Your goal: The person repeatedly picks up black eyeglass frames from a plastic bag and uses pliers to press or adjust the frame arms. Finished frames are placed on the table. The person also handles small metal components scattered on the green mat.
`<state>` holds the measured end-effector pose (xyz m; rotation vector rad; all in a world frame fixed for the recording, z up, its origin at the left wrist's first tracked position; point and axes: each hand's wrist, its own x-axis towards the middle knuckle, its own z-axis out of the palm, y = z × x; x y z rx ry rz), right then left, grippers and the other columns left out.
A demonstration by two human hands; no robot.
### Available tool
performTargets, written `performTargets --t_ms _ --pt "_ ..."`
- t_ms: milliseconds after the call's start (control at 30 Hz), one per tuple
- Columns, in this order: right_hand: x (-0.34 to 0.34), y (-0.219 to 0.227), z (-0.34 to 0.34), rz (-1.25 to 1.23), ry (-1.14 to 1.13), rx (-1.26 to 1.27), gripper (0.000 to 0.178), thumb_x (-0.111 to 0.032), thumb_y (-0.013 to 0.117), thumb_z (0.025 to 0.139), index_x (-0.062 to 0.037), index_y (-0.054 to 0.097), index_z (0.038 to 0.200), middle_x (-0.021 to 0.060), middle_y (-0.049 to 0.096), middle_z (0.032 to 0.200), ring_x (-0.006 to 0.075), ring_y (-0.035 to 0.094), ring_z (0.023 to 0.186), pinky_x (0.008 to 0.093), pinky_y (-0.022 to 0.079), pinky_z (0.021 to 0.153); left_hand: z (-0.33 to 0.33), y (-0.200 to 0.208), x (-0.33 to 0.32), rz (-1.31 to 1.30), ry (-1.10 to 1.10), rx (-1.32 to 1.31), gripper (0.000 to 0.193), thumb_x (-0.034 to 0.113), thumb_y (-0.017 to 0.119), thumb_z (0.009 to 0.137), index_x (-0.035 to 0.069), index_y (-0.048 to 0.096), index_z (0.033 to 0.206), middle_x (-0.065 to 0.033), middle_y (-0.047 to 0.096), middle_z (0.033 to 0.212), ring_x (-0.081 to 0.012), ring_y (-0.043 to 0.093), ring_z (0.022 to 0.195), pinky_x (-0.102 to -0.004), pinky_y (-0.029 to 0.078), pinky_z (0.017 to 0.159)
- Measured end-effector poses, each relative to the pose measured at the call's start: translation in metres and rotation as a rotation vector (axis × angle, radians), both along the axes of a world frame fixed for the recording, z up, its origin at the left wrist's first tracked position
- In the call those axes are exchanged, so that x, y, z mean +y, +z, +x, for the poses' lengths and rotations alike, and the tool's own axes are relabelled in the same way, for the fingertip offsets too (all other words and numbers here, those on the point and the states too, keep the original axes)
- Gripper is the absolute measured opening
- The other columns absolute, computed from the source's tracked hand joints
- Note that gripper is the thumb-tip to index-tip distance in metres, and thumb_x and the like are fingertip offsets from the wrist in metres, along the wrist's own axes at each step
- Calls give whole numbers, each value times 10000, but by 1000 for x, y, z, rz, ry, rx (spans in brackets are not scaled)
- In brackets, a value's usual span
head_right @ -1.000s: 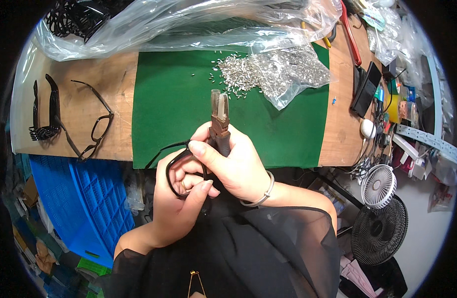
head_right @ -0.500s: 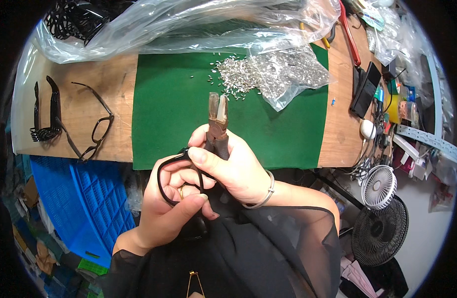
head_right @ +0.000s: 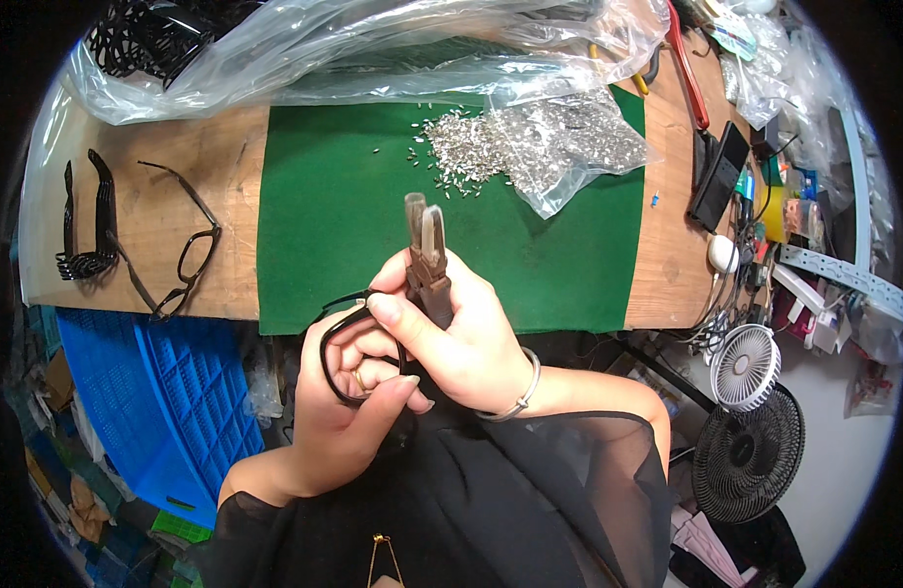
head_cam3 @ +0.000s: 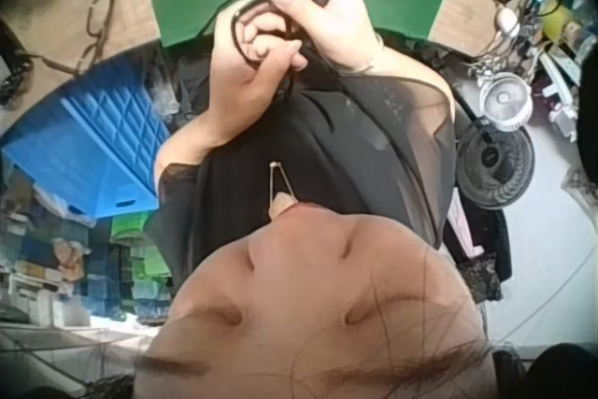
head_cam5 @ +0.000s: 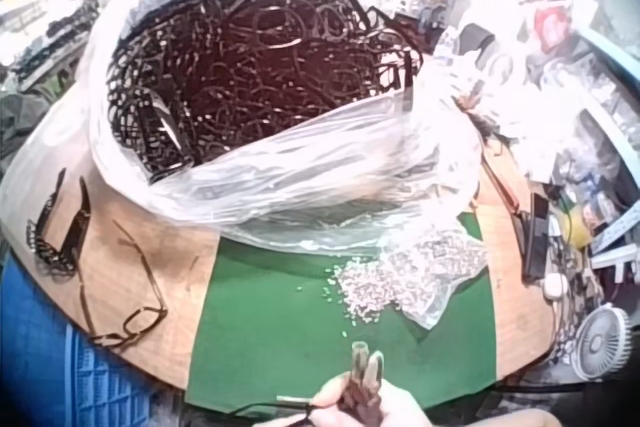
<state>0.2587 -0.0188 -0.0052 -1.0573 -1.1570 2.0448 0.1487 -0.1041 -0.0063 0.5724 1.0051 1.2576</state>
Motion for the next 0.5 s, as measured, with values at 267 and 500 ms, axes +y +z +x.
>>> performTargets --t_ms 267,500 --pt "6 5 5 -209 62 64 151 -87 563 846 -20 481 954 11 511 765 47 468 609 189 405 542 -14 4 3 -28 -79 -190 494 -84 493 814 -21 240 1234 -124 489 1001 -100 548 738 -224 490 681" --pt "6 6 3 -167 65 20 150 -81 574 840 -28 486 950 12 511 786 50 469 620 188 403 550 -8 4 -1 10 -76 70 489 -73 498 818 -11 248 1234 -131 497 1004 -107 557 728 -218 480 679"
